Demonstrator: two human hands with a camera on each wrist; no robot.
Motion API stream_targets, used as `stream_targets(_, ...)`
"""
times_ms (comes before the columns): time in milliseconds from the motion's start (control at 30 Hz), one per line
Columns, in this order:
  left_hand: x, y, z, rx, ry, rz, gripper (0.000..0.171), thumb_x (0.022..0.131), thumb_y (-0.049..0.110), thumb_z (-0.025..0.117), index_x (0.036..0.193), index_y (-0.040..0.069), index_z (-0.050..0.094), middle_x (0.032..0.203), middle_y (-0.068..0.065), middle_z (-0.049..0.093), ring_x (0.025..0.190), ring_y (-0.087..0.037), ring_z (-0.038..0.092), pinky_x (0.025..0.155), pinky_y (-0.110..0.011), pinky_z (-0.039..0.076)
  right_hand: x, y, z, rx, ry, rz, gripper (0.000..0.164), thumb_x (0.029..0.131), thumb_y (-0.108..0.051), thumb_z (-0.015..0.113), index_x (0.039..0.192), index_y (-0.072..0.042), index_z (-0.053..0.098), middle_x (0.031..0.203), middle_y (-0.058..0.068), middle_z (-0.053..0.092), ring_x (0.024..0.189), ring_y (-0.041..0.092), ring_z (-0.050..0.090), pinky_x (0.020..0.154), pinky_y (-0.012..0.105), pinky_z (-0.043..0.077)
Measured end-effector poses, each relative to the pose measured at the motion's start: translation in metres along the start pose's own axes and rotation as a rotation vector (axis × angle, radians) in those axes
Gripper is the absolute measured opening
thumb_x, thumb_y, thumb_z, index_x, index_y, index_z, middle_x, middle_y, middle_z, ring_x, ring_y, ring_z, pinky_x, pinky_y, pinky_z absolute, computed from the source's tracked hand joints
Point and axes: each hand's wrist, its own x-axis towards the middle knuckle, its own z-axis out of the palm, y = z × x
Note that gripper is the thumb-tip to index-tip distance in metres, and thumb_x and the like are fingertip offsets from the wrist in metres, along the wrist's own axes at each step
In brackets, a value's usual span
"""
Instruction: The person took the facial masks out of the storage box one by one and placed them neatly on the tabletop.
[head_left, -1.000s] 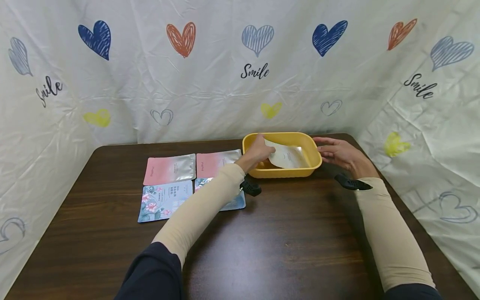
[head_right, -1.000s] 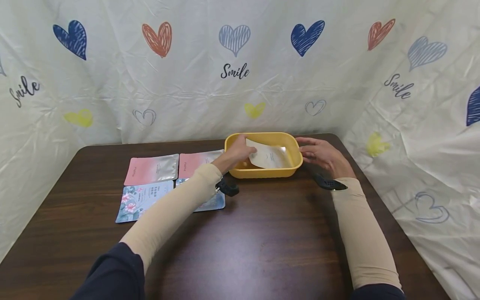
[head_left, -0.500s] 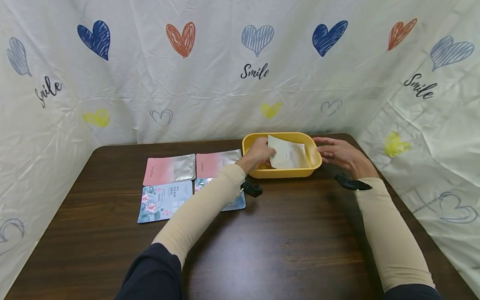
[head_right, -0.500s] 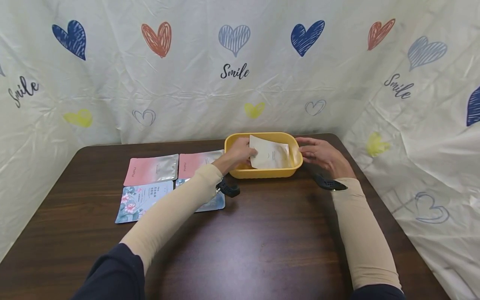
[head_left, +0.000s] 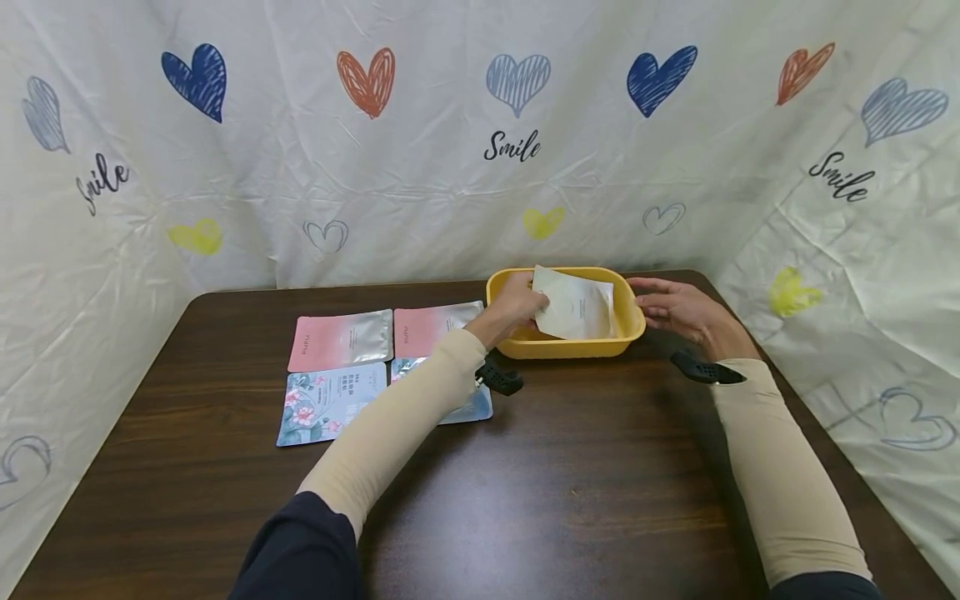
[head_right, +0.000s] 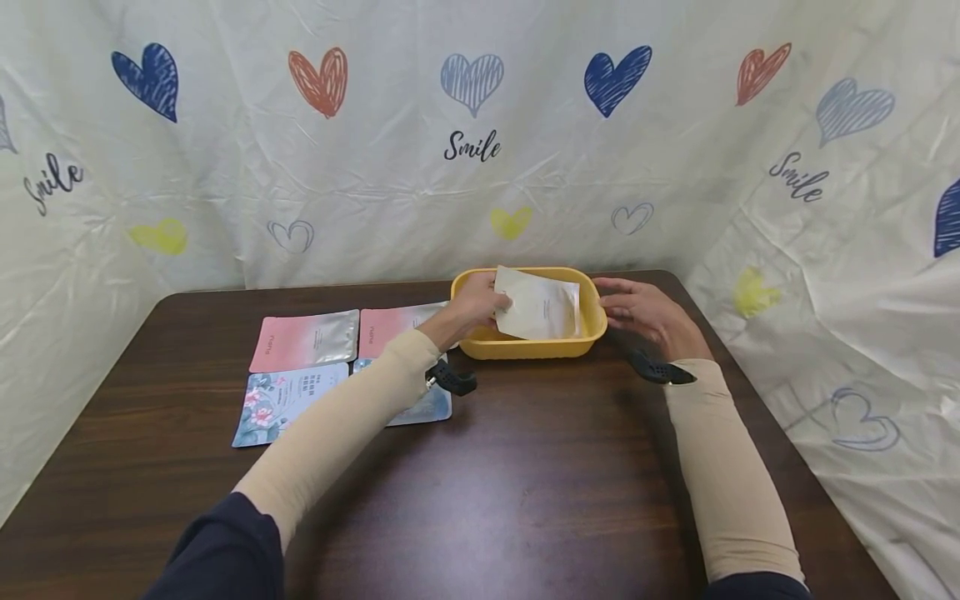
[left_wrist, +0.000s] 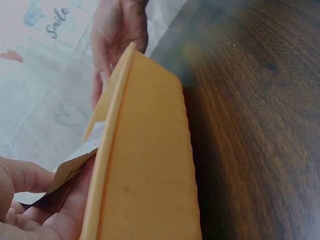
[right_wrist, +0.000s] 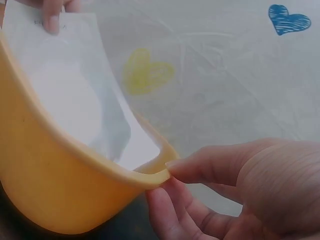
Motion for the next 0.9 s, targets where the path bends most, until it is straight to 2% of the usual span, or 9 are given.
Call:
stream_targets(333, -0.012, 0.009, -0.031, -0.026, -0.013, 0.007, 0.034, 0.099, -0.001, 0.056, 0.133, 0.001, 0.056, 0.118, -0.017, 0.064, 0.092, -0.027, 0.068, 0.060, -0.032, 0.058, 0.001, 0.000, 0.001, 0.038, -0.035, -0.015, 0.061, 0.103, -0.011, 0.059, 0.158, -0.008, 0.033, 0.101, -0.004, 0.075, 0.086, 0.010, 0.071, 0.076, 0.026, 0.060)
stream_targets(467, -0.019, 0.014, -0.042, -0.026, -0.007, 0.005, 0.038, 0.099, 0.001, 0.057, 0.137, 0.002, 0.054, 0.123, -0.017, 0.063, 0.097, -0.028, 0.068, 0.064, -0.034, 0.060, -0.001, -0.001, 0.001, 0.002, -0.017, -0.009, 0.061, 0.103, -0.014, 0.060, 0.158, -0.008, 0.034, 0.100, -0.007, 0.074, 0.086, 0.009, 0.071, 0.077, 0.025, 0.060)
stream_targets(733, -0.034, 0.015, -0.063, -0.032, 0.031, 0.012, 0.035, 0.098, -0.001, 0.057, 0.133, 0.002, 0.056, 0.120, -0.018, 0.066, 0.089, -0.023, 0.066, 0.061, -0.032, 0.058, -0.001, 0.000, 0.001, -0.045, 0.001, -0.025, 0.057, 0.103, -0.016, 0.060, 0.156, -0.010, 0.039, 0.100, -0.009, 0.074, 0.087, 0.009, 0.071, 0.079, 0.025, 0.060)
stream_targets(900, -0.044, 0.012, -0.077, -0.068, 0.040, 0.017, 0.035, 0.097, -0.002, 0.057, 0.132, 0.001, 0.057, 0.118, -0.018, 0.067, 0.091, -0.026, 0.069, 0.066, -0.037, 0.061, -0.001, 0.001, 0.001, -0.051, 0.008, -0.032, 0.058, 0.104, -0.016, 0.060, 0.156, -0.010, 0.038, 0.101, -0.009, 0.074, 0.088, 0.009, 0.071, 0.079, 0.025, 0.060)
